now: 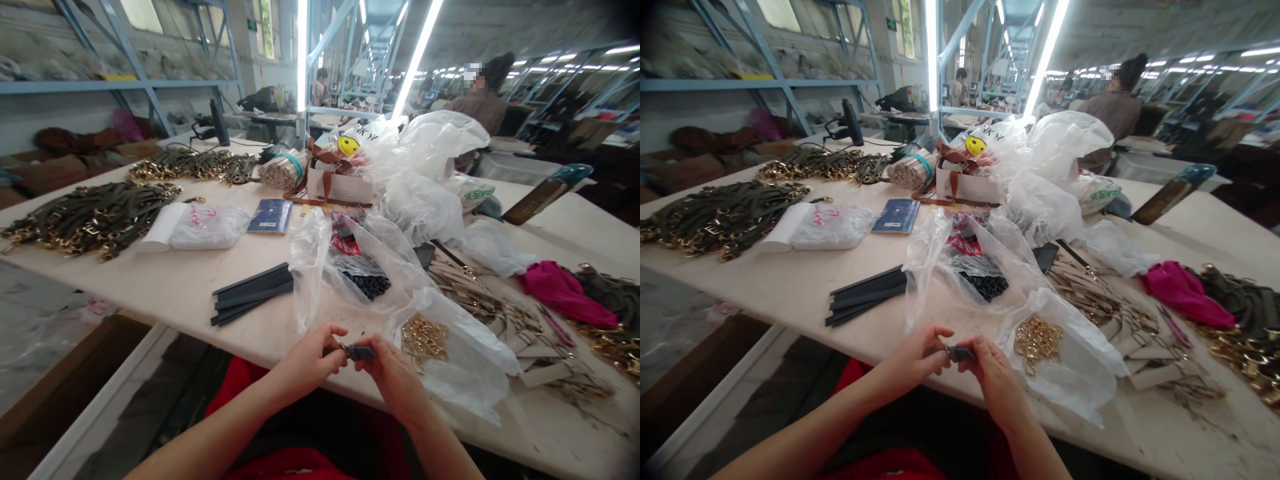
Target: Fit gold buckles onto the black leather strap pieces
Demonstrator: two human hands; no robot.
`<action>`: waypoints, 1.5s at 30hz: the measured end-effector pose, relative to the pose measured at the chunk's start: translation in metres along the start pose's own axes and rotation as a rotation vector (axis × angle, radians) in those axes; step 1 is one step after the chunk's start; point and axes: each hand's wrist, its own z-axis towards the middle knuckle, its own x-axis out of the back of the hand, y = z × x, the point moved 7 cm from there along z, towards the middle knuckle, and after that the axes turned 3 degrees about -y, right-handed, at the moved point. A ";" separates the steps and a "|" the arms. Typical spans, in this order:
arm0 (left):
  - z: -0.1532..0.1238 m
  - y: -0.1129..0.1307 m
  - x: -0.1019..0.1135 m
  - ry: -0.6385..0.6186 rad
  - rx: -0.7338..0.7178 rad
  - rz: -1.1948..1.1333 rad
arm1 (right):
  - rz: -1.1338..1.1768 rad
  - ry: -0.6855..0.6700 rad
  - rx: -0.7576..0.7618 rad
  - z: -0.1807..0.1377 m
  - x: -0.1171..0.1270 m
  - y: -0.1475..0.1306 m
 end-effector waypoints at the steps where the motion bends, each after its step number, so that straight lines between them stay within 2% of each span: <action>1: -0.002 0.003 0.001 0.004 0.000 0.035 | -0.008 0.002 -0.020 -0.001 0.001 0.003; 4: -0.006 0.008 0.008 0.070 0.009 0.209 | -0.031 -0.040 -0.102 -0.004 -0.002 0.013; 8: -0.009 0.001 0.015 0.132 0.097 0.447 | 0.068 -0.102 -0.215 -0.010 -0.011 0.023; 12: -0.010 -0.005 0.016 0.127 0.158 0.579 | -0.002 -0.020 -0.133 -0.009 -0.009 0.015; 14: -0.011 -0.003 0.013 0.075 0.120 0.516 | -0.119 0.034 -0.033 -0.007 -0.005 0.008; 18: -0.014 0.007 0.004 -0.023 0.015 0.284 | -0.378 0.236 0.107 -0.006 0.011 0.004; 21: -0.015 0.005 0.000 -0.021 0.057 0.150 | -0.506 0.317 0.129 -0.007 0.017 0.006; 23: -0.015 -0.003 -0.003 -0.011 0.137 0.010 | -0.546 0.269 0.133 -0.007 0.015 0.005; 26: -0.015 -0.014 -0.009 -0.024 0.230 -0.200 | -0.647 0.124 0.112 -0.006 0.008 0.002; 32: -0.018 -0.017 -0.016 -0.092 0.263 -0.382 | -0.709 0.003 -0.014 -0.010 0.006 0.004; 36: -0.017 -0.017 -0.019 -0.143 0.272 -0.386 | -0.943 -0.018 0.194 -0.016 -0.001 -0.015; 38: -0.017 -0.018 -0.020 -0.172 0.269 -0.362 | -0.967 -0.062 0.239 -0.019 -0.005 -0.020; 43: -0.021 -0.021 -0.020 -0.248 0.297 -0.264 | -0.829 -0.168 0.114 -0.022 -0.002 -0.009; 45: -0.023 -0.022 -0.021 -0.270 0.327 -0.249 | -0.830 -0.187 0.111 -0.024 -0.002 -0.007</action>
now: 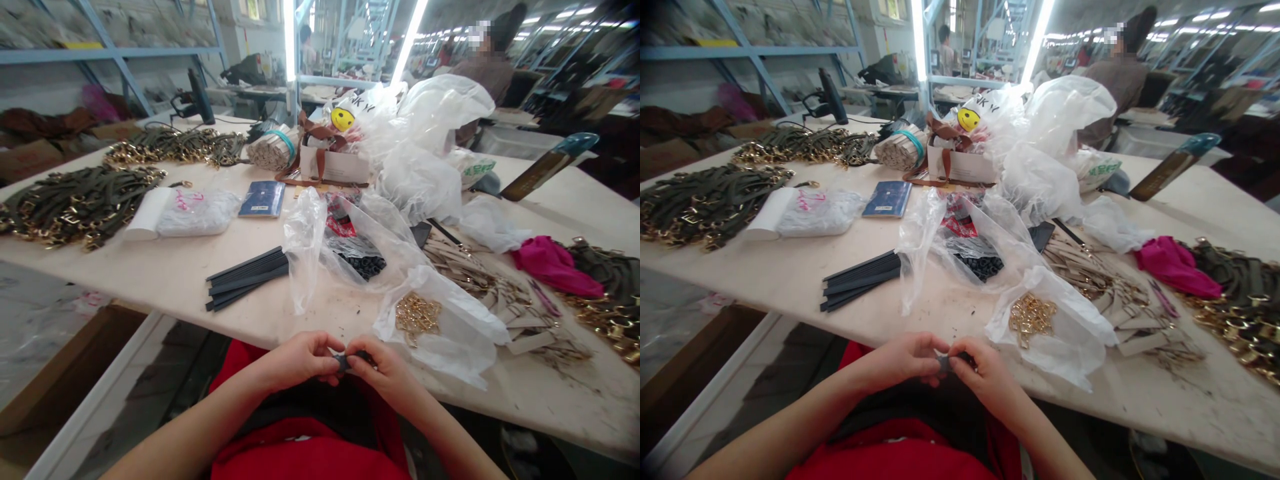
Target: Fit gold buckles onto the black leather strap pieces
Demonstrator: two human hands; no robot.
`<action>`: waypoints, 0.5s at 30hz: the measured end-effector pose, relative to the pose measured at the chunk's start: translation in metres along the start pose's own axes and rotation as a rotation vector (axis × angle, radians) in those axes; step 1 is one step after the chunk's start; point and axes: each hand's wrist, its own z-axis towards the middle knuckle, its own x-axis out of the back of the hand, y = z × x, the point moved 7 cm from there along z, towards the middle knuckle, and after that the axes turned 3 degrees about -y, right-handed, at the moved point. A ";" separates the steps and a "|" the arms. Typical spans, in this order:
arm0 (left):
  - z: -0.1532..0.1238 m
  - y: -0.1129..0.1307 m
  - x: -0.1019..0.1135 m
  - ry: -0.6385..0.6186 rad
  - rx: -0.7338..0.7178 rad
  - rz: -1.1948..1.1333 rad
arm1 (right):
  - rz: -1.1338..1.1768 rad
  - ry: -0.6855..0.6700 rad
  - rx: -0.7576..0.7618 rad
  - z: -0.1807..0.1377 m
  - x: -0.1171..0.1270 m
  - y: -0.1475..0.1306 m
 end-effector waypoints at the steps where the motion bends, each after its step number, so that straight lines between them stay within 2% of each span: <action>1: 0.000 -0.001 0.000 0.001 0.011 0.002 | -0.011 -0.001 0.012 -0.001 0.000 -0.001; 7: 0.001 -0.012 -0.004 -0.009 0.018 0.065 | -0.096 -0.073 0.082 -0.004 -0.005 -0.010; 11: 0.003 -0.017 -0.008 -0.024 -0.018 0.118 | -0.133 -0.133 0.098 -0.008 -0.012 -0.006; 15: 0.000 -0.013 -0.003 0.030 -0.004 0.189 | -0.067 -0.032 0.023 -0.008 -0.013 0.006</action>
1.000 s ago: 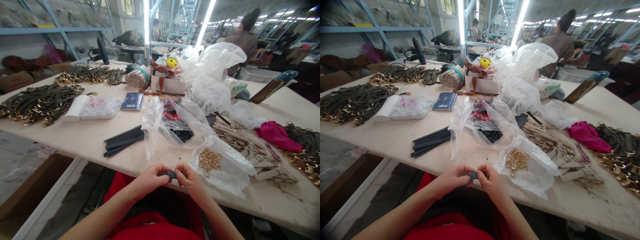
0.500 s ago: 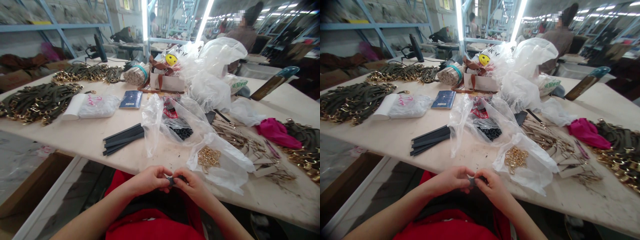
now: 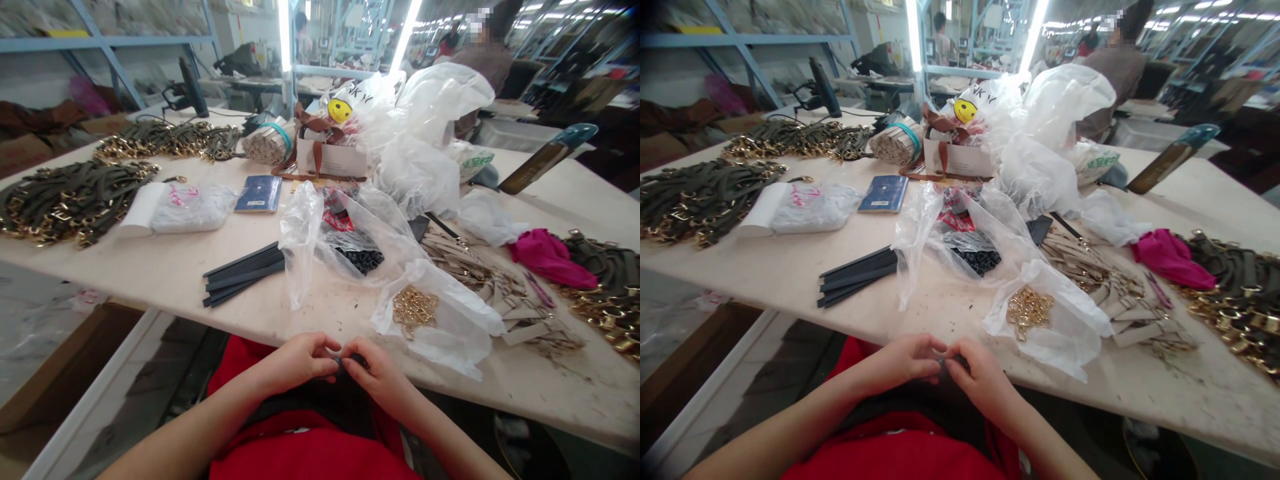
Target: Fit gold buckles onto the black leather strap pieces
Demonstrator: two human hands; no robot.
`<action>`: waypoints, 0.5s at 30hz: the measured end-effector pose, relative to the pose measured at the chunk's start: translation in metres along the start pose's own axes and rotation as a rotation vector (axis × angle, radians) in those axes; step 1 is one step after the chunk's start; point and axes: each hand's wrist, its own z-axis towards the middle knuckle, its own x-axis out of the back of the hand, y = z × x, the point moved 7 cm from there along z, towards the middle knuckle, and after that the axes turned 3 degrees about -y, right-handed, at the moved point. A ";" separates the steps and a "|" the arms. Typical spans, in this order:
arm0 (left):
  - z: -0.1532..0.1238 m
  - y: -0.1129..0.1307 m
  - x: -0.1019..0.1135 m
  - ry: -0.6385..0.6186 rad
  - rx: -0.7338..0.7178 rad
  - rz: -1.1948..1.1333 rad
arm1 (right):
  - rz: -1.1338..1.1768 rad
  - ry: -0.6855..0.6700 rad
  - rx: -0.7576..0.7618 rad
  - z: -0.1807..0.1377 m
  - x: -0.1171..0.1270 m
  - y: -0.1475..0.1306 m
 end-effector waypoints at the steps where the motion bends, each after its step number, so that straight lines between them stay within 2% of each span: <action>1: -0.001 0.001 0.002 0.010 0.015 0.063 | 0.008 0.037 -0.008 0.000 0.001 0.001; 5: -0.004 0.005 0.006 0.008 0.038 0.273 | -0.028 0.132 0.023 0.004 0.004 -0.004; 9: -0.001 0.012 0.005 0.040 -0.019 0.302 | -0.046 0.136 0.055 0.005 0.005 -0.012; 15: 0.000 0.019 0.006 -0.049 0.029 0.263 | -0.125 0.162 0.064 0.007 0.010 -0.017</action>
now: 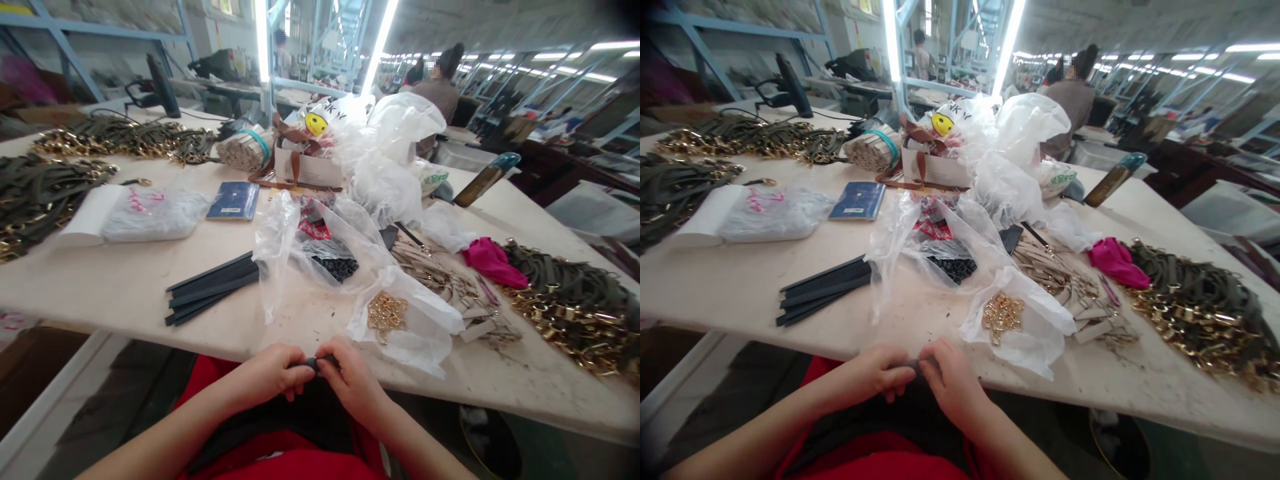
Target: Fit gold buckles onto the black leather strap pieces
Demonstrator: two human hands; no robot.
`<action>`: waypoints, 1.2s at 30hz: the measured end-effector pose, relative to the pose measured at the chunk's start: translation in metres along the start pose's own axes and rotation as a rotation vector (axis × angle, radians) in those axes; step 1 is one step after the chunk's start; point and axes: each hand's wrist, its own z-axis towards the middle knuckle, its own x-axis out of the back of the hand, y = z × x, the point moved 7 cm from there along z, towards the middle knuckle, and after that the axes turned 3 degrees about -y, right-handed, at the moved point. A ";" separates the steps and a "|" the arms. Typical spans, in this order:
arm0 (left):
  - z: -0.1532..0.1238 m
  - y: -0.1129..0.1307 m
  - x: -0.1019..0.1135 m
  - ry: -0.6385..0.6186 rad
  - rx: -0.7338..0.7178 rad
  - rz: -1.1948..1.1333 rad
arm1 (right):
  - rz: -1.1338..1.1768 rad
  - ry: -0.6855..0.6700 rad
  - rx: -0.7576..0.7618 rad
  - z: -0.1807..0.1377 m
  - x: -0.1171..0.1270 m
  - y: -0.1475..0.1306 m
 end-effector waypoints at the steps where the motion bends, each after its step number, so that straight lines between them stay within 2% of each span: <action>1: 0.000 0.000 0.002 -0.005 0.001 -0.006 | 0.000 0.005 0.002 0.000 0.000 0.000; 7: 0.000 -0.005 0.005 -0.006 -0.044 -0.011 | 0.037 0.031 0.028 -0.001 -0.004 -0.001; 13: 0.005 -0.003 0.007 0.136 -0.091 0.225 | -0.030 0.037 0.059 -0.002 -0.010 -0.001; 18: 0.003 0.000 0.008 0.142 -0.119 0.278 | 0.065 0.017 0.015 -0.004 -0.010 0.005; 22: -0.010 0.005 0.013 0.150 -0.169 0.381 | 0.018 -0.015 0.002 -0.007 -0.009 0.004; 26: -0.018 0.014 0.014 0.265 -0.278 0.582 | -0.055 0.042 0.014 -0.011 -0.013 0.002; 30: -0.010 0.013 0.015 0.343 -0.314 0.709 | -0.072 0.142 -0.003 -0.004 -0.019 0.011; 33: -0.010 0.008 0.027 0.422 -0.315 0.739 | -0.110 0.204 -0.062 0.014 -0.018 0.021; 36: -0.028 -0.003 0.047 0.549 -0.298 0.787 | -0.197 0.242 -0.049 0.036 -0.017 0.024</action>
